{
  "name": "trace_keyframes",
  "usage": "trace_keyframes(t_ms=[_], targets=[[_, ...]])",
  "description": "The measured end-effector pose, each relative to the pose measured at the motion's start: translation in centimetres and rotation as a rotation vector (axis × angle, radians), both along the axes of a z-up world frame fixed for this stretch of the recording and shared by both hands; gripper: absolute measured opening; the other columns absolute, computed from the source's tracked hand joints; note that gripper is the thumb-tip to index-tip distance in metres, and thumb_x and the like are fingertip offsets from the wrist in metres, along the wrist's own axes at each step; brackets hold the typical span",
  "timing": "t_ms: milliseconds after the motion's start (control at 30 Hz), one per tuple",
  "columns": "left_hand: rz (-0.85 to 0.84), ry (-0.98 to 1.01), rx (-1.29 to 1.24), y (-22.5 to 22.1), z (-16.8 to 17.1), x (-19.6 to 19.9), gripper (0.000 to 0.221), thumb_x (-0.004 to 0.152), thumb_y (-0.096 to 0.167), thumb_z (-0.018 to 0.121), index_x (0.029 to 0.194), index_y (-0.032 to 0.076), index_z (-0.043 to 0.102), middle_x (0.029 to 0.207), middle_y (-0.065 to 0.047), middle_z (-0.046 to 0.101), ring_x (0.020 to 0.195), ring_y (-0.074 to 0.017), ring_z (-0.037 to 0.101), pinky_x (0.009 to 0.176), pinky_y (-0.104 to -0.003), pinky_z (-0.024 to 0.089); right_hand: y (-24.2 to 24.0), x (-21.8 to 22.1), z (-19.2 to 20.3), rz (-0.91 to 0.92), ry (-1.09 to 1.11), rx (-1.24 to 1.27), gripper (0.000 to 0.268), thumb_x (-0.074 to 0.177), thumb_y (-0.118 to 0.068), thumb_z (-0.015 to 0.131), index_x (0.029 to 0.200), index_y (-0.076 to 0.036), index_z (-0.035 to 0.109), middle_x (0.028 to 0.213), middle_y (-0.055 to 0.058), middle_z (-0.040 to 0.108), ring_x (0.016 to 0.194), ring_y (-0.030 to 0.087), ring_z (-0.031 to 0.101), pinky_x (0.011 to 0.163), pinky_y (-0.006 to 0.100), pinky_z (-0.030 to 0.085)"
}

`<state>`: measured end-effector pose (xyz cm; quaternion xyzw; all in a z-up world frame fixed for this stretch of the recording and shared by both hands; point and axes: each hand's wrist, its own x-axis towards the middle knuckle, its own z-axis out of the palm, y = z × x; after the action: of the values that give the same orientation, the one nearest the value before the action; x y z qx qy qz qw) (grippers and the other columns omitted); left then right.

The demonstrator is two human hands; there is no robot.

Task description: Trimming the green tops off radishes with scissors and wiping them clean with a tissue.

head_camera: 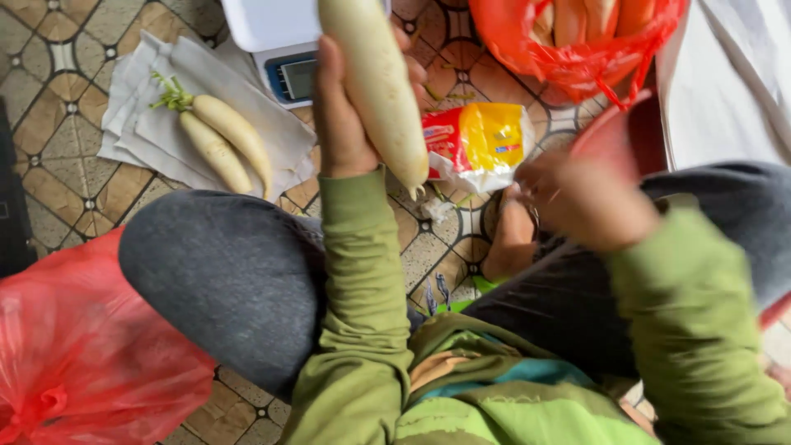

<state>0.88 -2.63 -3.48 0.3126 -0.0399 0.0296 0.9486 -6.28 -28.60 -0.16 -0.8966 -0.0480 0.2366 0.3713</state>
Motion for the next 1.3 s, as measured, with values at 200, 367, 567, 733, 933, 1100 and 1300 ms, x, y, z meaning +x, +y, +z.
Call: trace_keyframes(t_ms=[200,367,567,733,933,1100,1300], targets=[[-0.056,-0.142,0.114,1.4,1.5,-1.1,0.055,0.097,0.054,0.065,0.113,0.001,0.061,0.097,-0.016,0.071,0.073,-0.0256,0.072,0.062,-0.037,0.063,9.7,-3.4,-12.5,0.785,0.376,-0.75,0.032,0.101,-0.053,0.055,0.125,-0.033,0.058,0.152,-0.006,0.051,0.128,0.019,0.063,0.108,0.066,0.038],[-0.113,-0.198,0.072,2.0,1.7,-1.4,0.053,0.102,0.053,0.057,0.114,0.001,0.062,0.097,-0.015,0.07,0.073,-0.0263,0.07,0.066,-0.04,0.061,11.9,-4.0,-20.5,0.603,0.495,-0.521,0.063,0.095,0.011,0.041,0.153,-0.014,0.039,0.122,0.022,0.057,0.086,0.027,0.067,0.077,0.036,0.065],[-0.129,-0.209,0.099,2.3,1.5,-1.2,0.048,0.105,0.049,0.055,0.121,0.004,0.057,0.096,-0.016,0.068,0.074,-0.0264,0.068,0.068,-0.04,0.058,12.0,-3.0,-35.1,0.604,0.279,-0.754,0.05,0.092,-0.007,0.061,0.141,-0.015,0.054,0.14,0.018,0.05,0.109,0.036,0.069,0.08,0.047,0.064],[-0.13,-0.196,0.199,2.2,0.8,-0.9,0.05,0.105,0.051,0.054,0.127,0.006,0.055,0.098,-0.014,0.068,0.076,-0.0251,0.069,0.069,-0.039,0.061,11.0,-3.5,-38.1,0.353,0.325,-0.648,0.044,0.095,-0.023,0.054,0.139,-0.018,0.058,0.139,0.018,0.055,0.108,0.041,0.068,0.082,0.049,0.059],[-0.15,-0.131,0.033,1.9,-0.2,-0.5,0.061,0.099,0.055,0.065,0.129,0.004,0.054,0.101,-0.013,0.068,0.075,-0.0249,0.069,0.065,-0.038,0.06,13.9,-0.1,-32.9,0.191,0.357,-0.408,0.041,0.089,-0.025,0.047,0.121,-0.008,0.066,0.119,0.026,0.067,0.105,0.045,0.066,0.089,0.05,0.054],[-0.172,-0.078,-0.194,1.3,-1.1,-0.5,0.073,0.093,0.058,0.073,0.136,0.002,0.056,0.102,-0.013,0.065,0.07,-0.0262,0.067,0.059,-0.037,0.052,13.2,3.9,-23.0,0.417,0.181,-0.316,0.031,0.094,-0.027,0.049,0.112,-0.009,0.067,0.103,0.021,0.068,0.09,0.04,0.066,0.08,0.049,0.054],[-0.238,-0.148,-0.214,0.4,-0.8,-0.6,0.073,0.098,0.057,0.067,0.138,-0.001,0.051,0.103,-0.013,0.064,0.067,-0.0278,0.064,0.06,-0.04,0.052,7.4,10.2,-8.1,0.751,-0.121,-0.18,0.025,0.102,-0.03,0.051,0.097,-0.012,0.067,0.078,0.013,0.068,0.067,0.032,0.065,0.066,0.046,0.054]])
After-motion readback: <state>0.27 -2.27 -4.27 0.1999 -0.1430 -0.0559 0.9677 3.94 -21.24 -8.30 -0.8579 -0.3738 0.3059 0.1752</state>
